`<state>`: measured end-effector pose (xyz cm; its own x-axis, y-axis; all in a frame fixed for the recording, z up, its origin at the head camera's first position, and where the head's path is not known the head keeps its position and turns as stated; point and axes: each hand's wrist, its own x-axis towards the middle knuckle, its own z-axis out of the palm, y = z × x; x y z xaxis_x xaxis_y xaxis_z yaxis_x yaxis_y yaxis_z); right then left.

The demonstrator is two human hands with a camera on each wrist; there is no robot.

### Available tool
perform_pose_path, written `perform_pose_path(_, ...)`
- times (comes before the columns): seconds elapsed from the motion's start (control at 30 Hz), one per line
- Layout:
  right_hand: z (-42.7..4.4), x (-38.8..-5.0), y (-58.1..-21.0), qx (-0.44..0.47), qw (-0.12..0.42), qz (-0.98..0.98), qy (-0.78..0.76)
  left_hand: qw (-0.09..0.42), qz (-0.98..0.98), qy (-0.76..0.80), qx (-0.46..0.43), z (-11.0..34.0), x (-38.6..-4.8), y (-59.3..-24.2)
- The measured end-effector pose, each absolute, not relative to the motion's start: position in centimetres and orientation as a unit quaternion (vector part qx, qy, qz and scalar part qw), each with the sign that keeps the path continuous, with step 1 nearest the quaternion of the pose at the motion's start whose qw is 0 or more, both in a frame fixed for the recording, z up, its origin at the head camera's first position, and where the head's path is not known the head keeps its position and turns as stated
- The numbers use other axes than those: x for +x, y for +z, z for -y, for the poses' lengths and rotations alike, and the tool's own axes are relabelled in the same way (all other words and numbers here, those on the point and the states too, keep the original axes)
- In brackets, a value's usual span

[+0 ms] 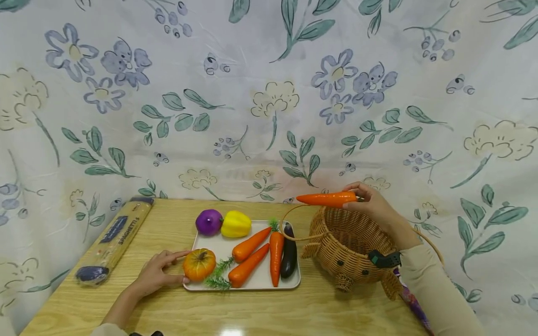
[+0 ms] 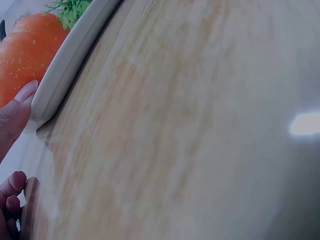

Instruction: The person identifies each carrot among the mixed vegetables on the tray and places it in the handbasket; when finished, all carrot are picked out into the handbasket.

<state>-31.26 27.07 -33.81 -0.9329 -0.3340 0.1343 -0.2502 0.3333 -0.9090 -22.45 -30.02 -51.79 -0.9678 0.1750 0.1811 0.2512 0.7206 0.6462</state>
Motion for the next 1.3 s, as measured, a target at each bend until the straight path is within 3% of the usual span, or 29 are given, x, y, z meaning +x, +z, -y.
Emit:
perform_pose_path(0.87,-34.5,-32.0,-33.2,-0.138,0.102,-0.842,-0.512,0.065,0.924,-0.356,-0.123,30.1,-22.1,-51.7)
perform_pose_path(1.3,-33.8,-33.6,-33.1,-0.133,0.152,-0.862,-0.465,0.06,0.925,-0.354,-0.123,30.1,-22.2,-51.5)
